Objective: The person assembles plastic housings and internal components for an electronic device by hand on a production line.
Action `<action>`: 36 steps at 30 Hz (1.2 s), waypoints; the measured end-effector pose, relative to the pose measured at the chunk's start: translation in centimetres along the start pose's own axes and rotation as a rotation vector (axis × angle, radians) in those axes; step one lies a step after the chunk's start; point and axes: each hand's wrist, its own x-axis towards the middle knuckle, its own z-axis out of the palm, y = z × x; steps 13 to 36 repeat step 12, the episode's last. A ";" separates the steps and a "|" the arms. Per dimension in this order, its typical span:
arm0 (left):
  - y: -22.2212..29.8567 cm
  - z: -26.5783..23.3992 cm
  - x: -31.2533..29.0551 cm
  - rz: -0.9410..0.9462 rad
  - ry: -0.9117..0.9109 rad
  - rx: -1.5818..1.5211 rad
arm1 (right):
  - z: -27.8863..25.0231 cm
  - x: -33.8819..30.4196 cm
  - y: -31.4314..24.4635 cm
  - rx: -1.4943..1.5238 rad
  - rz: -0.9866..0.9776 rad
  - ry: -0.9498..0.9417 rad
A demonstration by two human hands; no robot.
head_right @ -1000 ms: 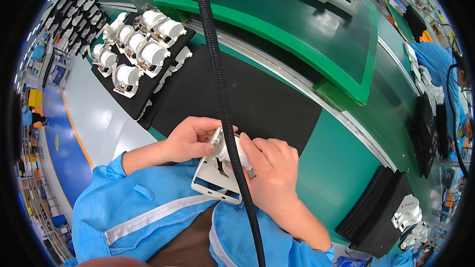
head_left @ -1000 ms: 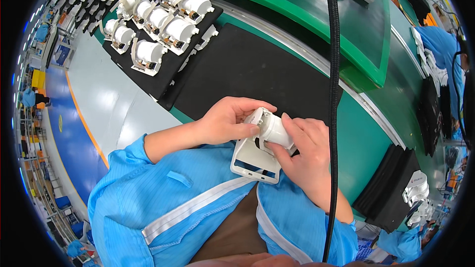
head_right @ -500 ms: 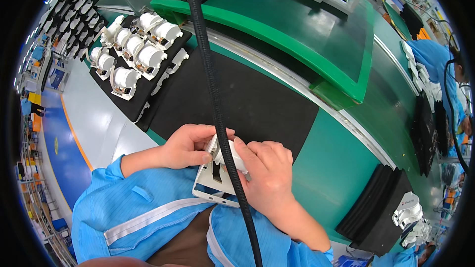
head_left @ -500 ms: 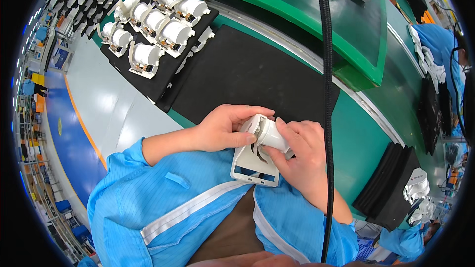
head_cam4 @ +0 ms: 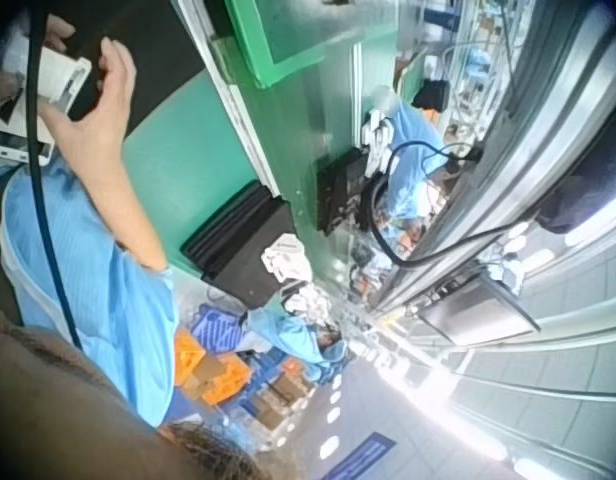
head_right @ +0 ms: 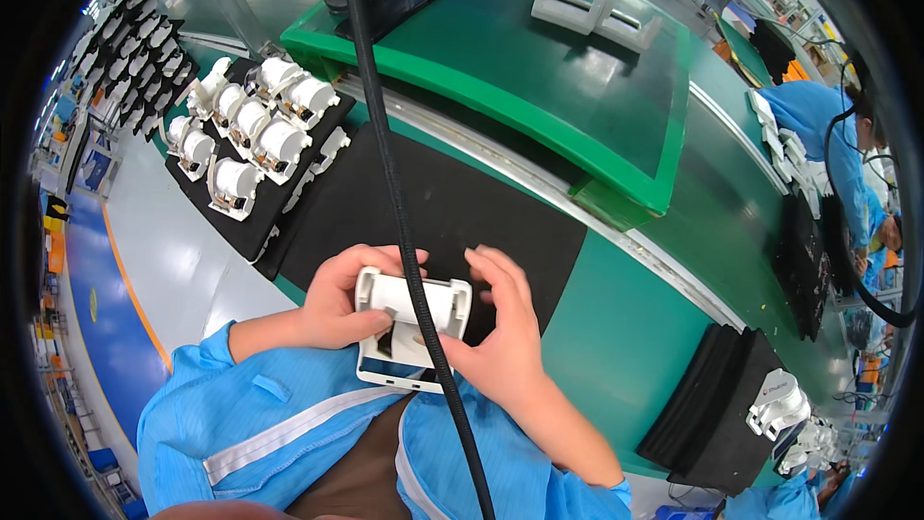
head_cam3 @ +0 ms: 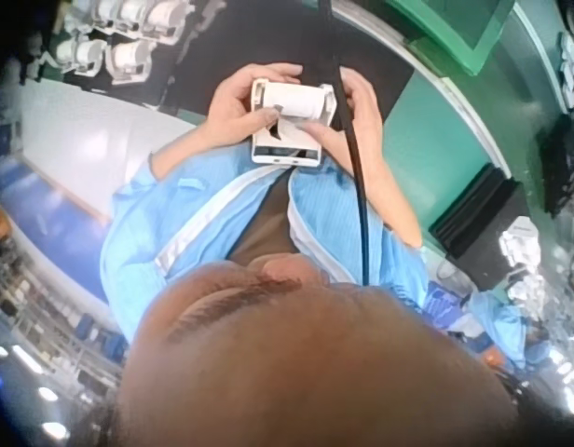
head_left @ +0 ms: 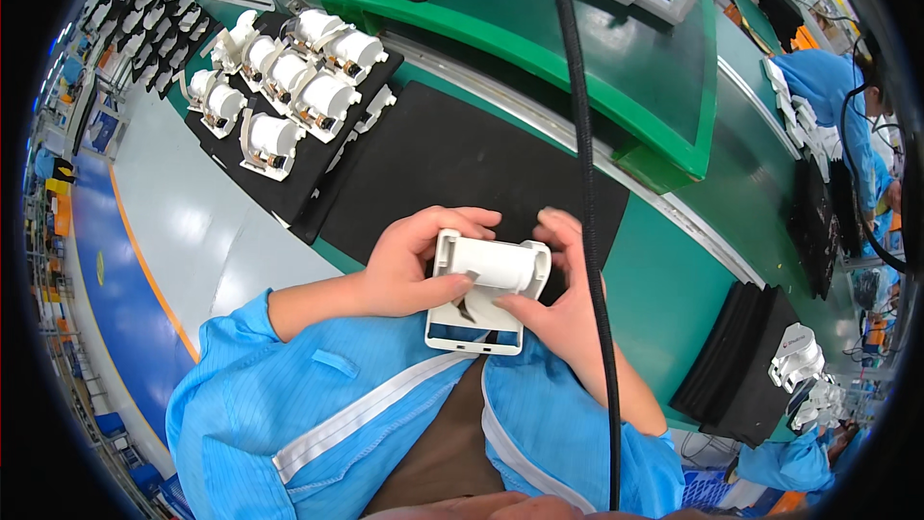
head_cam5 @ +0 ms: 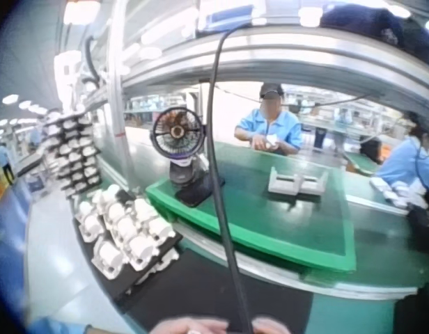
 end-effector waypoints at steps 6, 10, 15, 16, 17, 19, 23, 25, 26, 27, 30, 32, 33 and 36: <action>-0.1 -0.6 1.0 0.273 -0.069 0.165 | -0.2 -0.5 0.7 0.363 0.119 -0.159; -0.6 0.2 1.0 0.169 -0.025 0.056 | -0.2 -0.4 0.1 0.146 0.103 -0.099; -0.3 0.1 1.2 -0.021 -0.045 0.133 | -0.5 -0.2 0.3 0.065 0.075 -0.080; -0.3 0.1 1.2 -0.021 -0.045 0.133 | -0.5 -0.2 0.3 0.065 0.075 -0.080; -0.3 0.1 1.2 -0.021 -0.045 0.133 | -0.5 -0.2 0.3 0.065 0.075 -0.080; -0.3 0.1 1.2 -0.021 -0.045 0.133 | -0.5 -0.2 0.3 0.065 0.075 -0.080; -0.3 0.1 1.2 -0.021 -0.045 0.133 | -0.5 -0.2 0.3 0.065 0.075 -0.080; -0.3 0.1 1.2 -0.021 -0.045 0.133 | -0.5 -0.2 0.3 0.065 0.075 -0.080; -0.3 0.1 1.2 -0.021 -0.045 0.133 | -0.5 -0.2 0.3 0.065 0.075 -0.080; -0.3 0.1 1.2 -0.021 -0.045 0.133 | -0.5 -0.2 0.3 0.065 0.075 -0.080; -0.3 0.1 1.2 -0.021 -0.045 0.133 | -0.5 -0.2 0.3 0.065 0.075 -0.080; -0.3 0.1 1.2 -0.021 -0.045 0.133 | -0.5 -0.2 0.3 0.065 0.075 -0.080; -0.3 0.1 1.2 -0.021 -0.045 0.133 | -0.5 -0.2 0.3 0.065 0.075 -0.080; -0.3 0.1 1.2 -0.021 -0.045 0.133 | -0.5 -0.2 0.3 0.065 0.075 -0.080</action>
